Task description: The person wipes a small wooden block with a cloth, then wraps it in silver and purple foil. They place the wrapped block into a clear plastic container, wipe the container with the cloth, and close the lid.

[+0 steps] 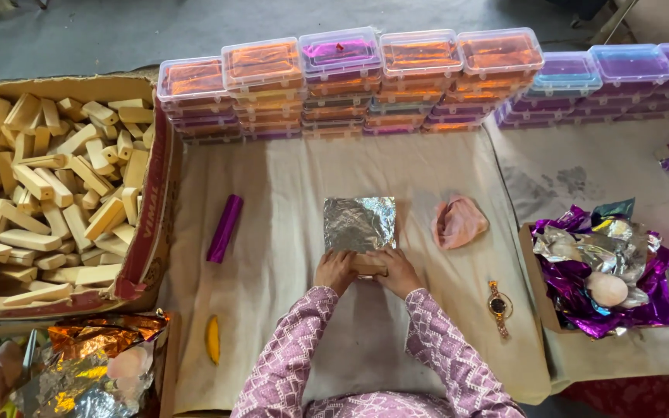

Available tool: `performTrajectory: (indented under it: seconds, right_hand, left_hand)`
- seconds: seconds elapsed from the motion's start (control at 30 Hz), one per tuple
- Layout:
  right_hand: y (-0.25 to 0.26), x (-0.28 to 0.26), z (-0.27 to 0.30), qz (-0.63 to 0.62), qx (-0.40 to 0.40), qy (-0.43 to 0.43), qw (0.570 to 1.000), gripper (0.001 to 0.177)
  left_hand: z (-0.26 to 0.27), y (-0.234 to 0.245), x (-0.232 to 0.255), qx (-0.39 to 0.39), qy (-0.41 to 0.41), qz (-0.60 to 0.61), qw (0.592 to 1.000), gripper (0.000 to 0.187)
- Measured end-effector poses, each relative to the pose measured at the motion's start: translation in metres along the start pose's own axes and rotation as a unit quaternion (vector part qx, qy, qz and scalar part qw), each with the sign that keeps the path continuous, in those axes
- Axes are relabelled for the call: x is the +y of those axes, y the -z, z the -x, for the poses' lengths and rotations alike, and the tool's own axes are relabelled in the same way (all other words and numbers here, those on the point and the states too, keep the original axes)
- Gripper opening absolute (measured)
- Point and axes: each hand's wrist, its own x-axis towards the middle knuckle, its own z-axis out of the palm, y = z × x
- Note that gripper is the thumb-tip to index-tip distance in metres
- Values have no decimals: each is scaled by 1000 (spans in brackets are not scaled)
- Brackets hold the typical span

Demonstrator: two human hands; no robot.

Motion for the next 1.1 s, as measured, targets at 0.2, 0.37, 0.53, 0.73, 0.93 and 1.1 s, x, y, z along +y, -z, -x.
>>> performTrajectory:
  seconds: [0.2, 0.37, 0.53, 0.73, 0.93, 1.1]
  right_hand:
    - [-8, 14, -2, -18, 6, -3, 1000, 72]
    - [-11, 15, -4, 0, 7, -10, 1000, 71]
    - [-11, 13, -2, 2, 9, -9, 1000, 66]
    - [-6, 9, -1, -23, 9, -9, 1000, 63]
    - [1, -3, 0, -30, 16, -5, 999, 65]
    - [4, -8, 0, -4, -12, -45, 999, 64]
  left_hand:
    - [-13, 31, 18, -39, 80, 87, 992, 50]
    - [-21, 41, 25, -47, 100, 64, 992, 49]
    - [-13, 29, 16, -43, 88, 48, 994, 55]
    - [-7, 18, 4, 0, 22, -2, 1000, 50]
    - [-10, 36, 9, 9, 21, 3, 1000, 48]
    - [-12, 24, -2, -19, 30, 4, 999, 52]
